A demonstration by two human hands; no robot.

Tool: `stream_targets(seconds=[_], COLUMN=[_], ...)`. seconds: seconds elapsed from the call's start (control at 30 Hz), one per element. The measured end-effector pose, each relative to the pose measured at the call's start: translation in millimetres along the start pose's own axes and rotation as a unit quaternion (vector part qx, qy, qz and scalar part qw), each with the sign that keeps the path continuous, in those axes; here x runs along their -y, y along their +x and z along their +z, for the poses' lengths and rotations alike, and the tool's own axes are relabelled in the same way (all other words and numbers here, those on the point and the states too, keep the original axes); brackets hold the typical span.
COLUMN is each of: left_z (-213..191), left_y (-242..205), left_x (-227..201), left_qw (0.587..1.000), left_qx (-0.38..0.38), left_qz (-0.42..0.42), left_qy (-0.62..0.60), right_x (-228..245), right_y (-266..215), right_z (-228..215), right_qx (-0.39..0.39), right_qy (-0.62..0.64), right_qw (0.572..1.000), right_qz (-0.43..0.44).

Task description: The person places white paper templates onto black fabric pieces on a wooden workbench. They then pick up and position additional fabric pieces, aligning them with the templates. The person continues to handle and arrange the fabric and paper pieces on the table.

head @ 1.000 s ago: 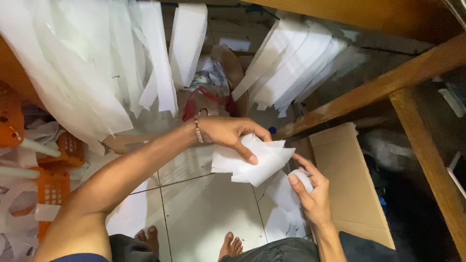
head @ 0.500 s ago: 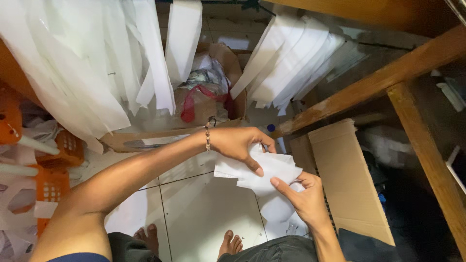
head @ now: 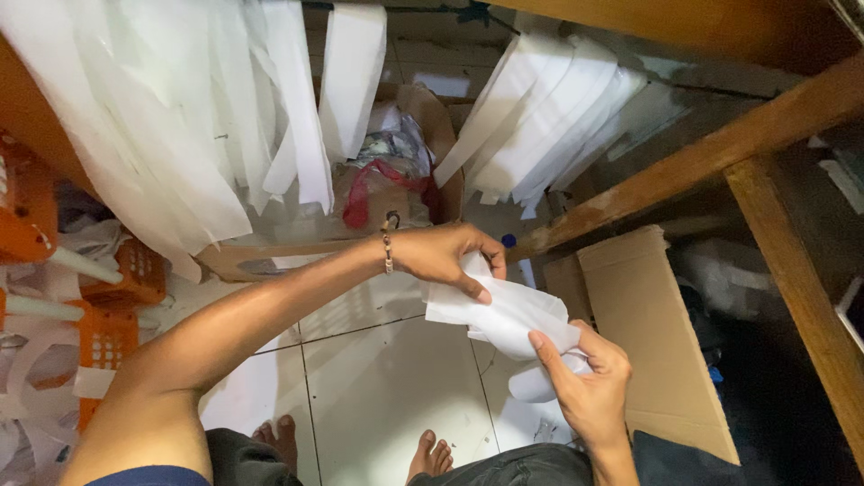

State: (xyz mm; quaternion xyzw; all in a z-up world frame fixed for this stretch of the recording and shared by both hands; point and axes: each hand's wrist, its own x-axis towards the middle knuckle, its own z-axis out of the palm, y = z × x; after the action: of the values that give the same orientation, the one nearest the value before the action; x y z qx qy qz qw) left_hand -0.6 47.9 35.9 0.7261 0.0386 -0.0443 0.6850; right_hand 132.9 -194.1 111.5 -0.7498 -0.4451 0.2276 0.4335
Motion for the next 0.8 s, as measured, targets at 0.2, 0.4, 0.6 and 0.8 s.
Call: stream_targets(seconds=[0.2, 0.4, 0.6, 0.8], left_z=[-4.9, -16.6, -29.5, -14.5], left_y=[1.4, 1.9, 5.4, 9.5], left_x=[9.0, 39.0, 67.0, 79.3], left_qw=[0.998, 0.997, 0.989, 0.977], left_qx=[-0.019, -0.055, -0.12, -0.157], left_qz=[0.0, -0.051, 0.002, -0.141], left_qy=[0.057, 0.037, 0.087, 0.042], right_x=[6.1, -8.0, -23.7, -21.4], right_y=[-3.9, 1.2, 5.0, 3.4], right_z=[3.0, 0.6, -4.6, -4.6], right_qx=[-0.053, -0.071, -0.111, -0.15], right_qy=[-0.014, 0.06, 0.028, -0.03], right_qw=[0.998, 0.992, 0.993, 0.988], right_qz=[-0.017, 0.08, 0.024, -0.004])
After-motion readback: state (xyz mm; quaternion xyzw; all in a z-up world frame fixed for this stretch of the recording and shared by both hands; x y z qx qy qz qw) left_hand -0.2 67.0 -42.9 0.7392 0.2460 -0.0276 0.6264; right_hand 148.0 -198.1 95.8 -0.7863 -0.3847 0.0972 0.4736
